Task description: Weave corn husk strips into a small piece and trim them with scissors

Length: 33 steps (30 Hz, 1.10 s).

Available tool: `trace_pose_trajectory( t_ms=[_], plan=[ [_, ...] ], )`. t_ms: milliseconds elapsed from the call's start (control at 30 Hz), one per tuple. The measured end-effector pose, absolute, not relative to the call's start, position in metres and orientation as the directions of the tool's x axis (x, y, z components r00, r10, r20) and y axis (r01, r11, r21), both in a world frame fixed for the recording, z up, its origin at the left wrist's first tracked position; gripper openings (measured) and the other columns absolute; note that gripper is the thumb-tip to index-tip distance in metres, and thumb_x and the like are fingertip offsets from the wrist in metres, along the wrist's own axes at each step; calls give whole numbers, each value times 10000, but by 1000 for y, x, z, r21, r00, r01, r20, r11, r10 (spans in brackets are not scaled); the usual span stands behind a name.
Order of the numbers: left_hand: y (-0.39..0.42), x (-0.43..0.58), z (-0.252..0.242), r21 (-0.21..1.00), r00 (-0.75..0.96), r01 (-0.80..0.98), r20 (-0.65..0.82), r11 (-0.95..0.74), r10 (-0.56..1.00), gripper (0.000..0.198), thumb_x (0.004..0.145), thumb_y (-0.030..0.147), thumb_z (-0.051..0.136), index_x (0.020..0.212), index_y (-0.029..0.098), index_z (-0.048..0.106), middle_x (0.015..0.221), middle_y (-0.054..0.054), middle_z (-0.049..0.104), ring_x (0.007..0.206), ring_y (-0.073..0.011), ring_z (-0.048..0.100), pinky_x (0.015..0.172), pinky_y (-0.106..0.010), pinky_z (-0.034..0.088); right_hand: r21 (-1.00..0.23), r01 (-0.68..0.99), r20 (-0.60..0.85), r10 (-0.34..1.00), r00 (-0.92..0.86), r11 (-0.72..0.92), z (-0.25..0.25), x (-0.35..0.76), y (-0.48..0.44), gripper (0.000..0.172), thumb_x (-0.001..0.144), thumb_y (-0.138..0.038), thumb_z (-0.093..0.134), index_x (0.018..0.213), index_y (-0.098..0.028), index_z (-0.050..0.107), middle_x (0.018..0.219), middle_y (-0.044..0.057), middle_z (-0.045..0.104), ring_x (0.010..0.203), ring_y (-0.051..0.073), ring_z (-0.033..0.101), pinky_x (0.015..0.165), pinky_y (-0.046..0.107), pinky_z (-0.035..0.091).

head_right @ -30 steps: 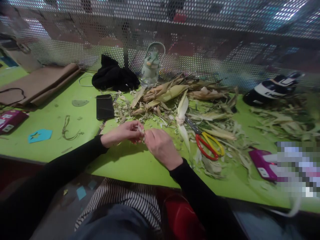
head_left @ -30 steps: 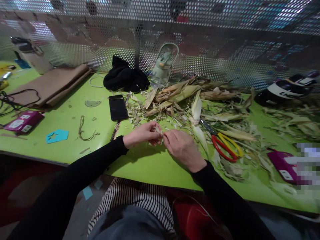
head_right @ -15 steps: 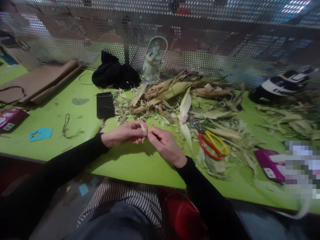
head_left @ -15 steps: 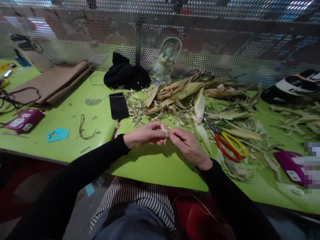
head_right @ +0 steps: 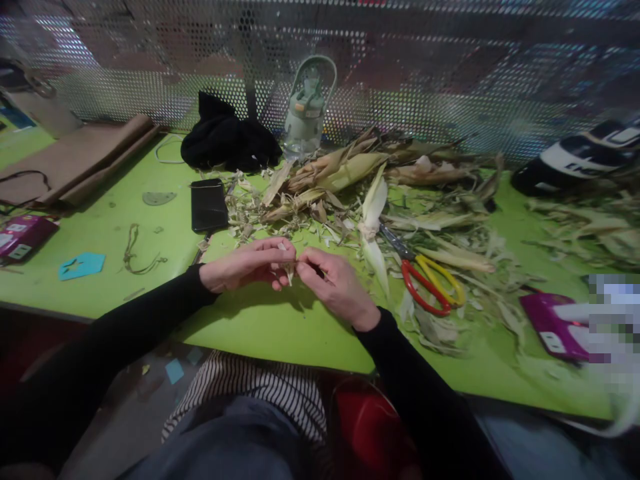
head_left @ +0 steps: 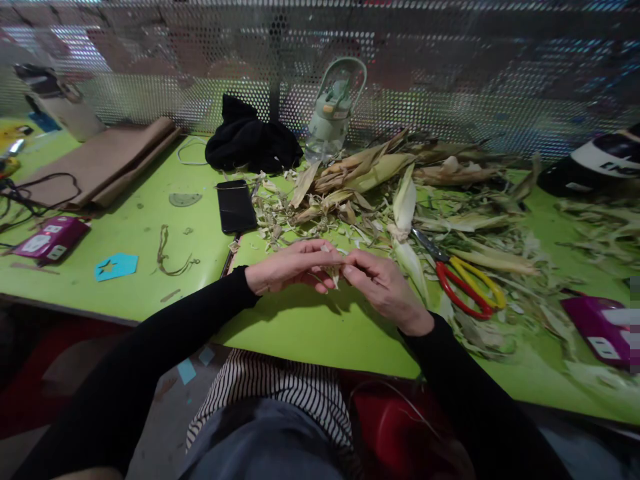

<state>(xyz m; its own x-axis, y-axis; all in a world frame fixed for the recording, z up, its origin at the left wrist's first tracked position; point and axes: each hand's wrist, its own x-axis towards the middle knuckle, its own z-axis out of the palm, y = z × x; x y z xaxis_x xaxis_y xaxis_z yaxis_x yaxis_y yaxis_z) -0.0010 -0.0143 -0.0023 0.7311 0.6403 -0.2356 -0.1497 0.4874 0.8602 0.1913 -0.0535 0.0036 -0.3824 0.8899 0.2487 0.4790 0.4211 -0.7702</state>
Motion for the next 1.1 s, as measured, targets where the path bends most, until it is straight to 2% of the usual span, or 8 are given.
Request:
trace_pose_trajectory(
  t_ms=[200, 400, 667, 867, 1100],
  plan=[
    [-18, 5, -1, 874, 648, -80, -320, 479, 692, 105, 895, 150, 630, 825, 135, 553, 615, 56, 616, 499, -12, 565, 549, -128, 475, -756, 492, 244, 883, -401, 432, 2, 189, -54, 250, 929, -250, 491, 686, -202, 533, 604, -46, 443, 553, 109, 399, 542, 272, 300],
    [-17, 4, -2, 895, 667, -124, -246, 429, 704, 157, 809, 174, 730, 837, 134, 581, 633, 64, 618, 523, -16, 559, 565, -141, 472, -780, 468, 235, 887, -398, 416, 3, 192, -53, 229, 939, -252, 496, 729, -198, 571, 620, -47, 457, 566, 108, 404, 552, 271, 301],
    [-18, -3, -3, 900, 738, -131, -191, 416, 647, 286, 701, 206, 829, 826, 150, 578, 651, 60, 595, 574, -46, 553, 567, -175, 455, -891, 303, 196, 888, -415, 338, -2, 192, -56, 251, 927, -283, 513, 688, -206, 528, 626, -46, 460, 580, 109, 410, 566, 270, 312],
    [-19, -2, -4, 915, 705, -112, -202, 387, 680, 263, 762, 274, 800, 865, 145, 594, 670, 57, 605, 569, -40, 566, 573, -173, 467, -881, 336, 190, 900, -391, 332, -2, 193, -55, 256, 928, -268, 519, 680, -204, 524, 628, -48, 464, 587, 107, 415, 584, 273, 315],
    [-10, -4, -6, 908, 689, -100, -232, 407, 687, 209, 766, 190, 779, 846, 139, 592, 665, 50, 614, 560, -36, 573, 566, -164, 468, -898, 338, 146, 916, -374, 281, 0, 192, -53, 252, 949, -308, 533, 720, -206, 555, 662, -35, 524, 598, 111, 473, 585, 263, 364]
  ],
)
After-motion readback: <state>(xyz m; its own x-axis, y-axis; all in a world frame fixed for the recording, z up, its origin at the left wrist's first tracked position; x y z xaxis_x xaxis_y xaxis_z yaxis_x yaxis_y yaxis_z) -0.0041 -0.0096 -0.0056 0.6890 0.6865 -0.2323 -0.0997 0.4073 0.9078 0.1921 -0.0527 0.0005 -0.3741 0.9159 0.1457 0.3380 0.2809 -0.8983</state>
